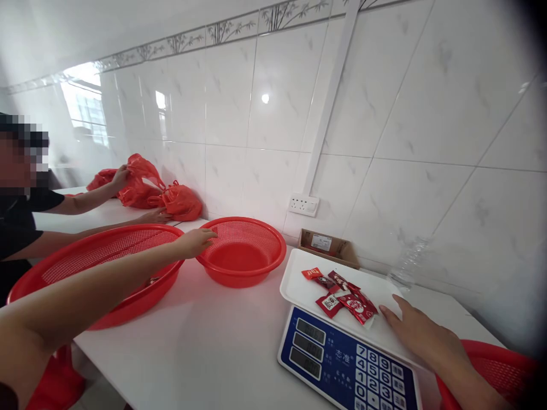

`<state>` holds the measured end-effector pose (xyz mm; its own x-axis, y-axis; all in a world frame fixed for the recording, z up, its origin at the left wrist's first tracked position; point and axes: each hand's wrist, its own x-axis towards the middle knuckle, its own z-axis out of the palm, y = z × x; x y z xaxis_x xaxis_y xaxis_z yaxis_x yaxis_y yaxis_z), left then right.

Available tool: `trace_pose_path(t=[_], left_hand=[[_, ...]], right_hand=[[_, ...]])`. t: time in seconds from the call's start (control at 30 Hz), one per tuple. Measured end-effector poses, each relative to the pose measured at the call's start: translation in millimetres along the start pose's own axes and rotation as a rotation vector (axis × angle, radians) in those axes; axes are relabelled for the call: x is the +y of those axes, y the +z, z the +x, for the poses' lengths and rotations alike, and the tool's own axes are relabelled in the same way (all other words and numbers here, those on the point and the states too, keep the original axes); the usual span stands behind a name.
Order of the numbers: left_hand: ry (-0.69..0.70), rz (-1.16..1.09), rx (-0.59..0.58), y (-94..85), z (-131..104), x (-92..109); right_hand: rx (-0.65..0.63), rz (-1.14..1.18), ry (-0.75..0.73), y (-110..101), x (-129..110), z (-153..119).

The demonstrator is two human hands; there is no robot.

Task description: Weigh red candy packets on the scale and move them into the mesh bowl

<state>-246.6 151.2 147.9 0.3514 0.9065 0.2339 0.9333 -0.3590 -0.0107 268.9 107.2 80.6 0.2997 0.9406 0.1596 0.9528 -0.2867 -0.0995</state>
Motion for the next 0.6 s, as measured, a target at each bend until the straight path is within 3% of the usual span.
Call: trace_pose_path(t=[0.23, 0.37, 0.5, 0.6], left_hand=[[0.402, -0.179, -0.124, 10.1, 28, 121], [0.466, -0.199, -0.187, 25.3, 62, 185], [0.445, -0.166, -0.229, 45.8, 93, 228], [0.416, -0.152, -0.218, 53.9, 103, 243]], right_hand=[[-0.065, 0.028, 0.047, -6, -4, -3], [-0.115, -0.008, 0.055, -10, -7, -5], [-0.130, -0.032, 0.052, -17, -11, -11], [-0.105, -0.030, 0.040, -20, -13, -13]])
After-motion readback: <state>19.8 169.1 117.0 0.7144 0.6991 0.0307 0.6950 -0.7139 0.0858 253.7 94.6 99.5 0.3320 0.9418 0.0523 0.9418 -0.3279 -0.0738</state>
